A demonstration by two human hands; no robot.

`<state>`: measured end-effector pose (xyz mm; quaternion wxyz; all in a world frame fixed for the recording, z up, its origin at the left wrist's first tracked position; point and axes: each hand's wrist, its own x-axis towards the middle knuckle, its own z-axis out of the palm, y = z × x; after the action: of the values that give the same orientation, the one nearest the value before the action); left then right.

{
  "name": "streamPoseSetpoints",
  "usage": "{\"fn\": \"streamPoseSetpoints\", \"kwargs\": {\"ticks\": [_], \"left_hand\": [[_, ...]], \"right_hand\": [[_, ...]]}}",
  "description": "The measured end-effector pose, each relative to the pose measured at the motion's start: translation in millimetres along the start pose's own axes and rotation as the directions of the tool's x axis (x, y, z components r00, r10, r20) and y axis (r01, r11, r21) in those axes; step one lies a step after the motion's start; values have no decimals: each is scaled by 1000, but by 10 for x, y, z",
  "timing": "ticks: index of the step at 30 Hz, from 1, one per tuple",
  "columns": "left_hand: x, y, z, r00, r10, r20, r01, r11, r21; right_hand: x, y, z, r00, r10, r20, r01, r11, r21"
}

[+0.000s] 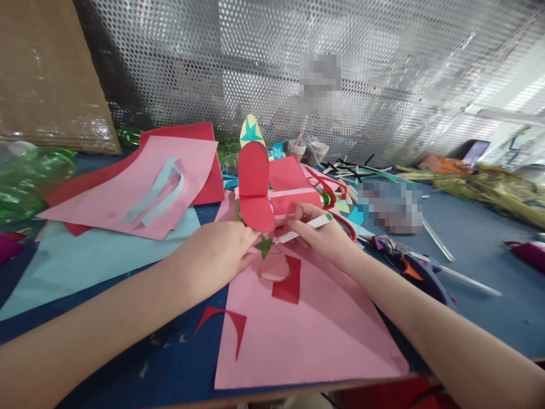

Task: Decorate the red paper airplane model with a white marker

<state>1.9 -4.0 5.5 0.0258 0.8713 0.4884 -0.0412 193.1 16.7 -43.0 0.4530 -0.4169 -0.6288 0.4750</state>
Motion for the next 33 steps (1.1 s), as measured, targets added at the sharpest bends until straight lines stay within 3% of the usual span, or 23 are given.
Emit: {"fn": "streamPoseSetpoints", "kwargs": {"ticks": [33], "left_hand": [[-13, 24, -31, 1000, 0, 0, 0, 1000, -13]], "right_hand": [[9, 21, -4, 999, 23, 42, -22, 1000, -15]]}}
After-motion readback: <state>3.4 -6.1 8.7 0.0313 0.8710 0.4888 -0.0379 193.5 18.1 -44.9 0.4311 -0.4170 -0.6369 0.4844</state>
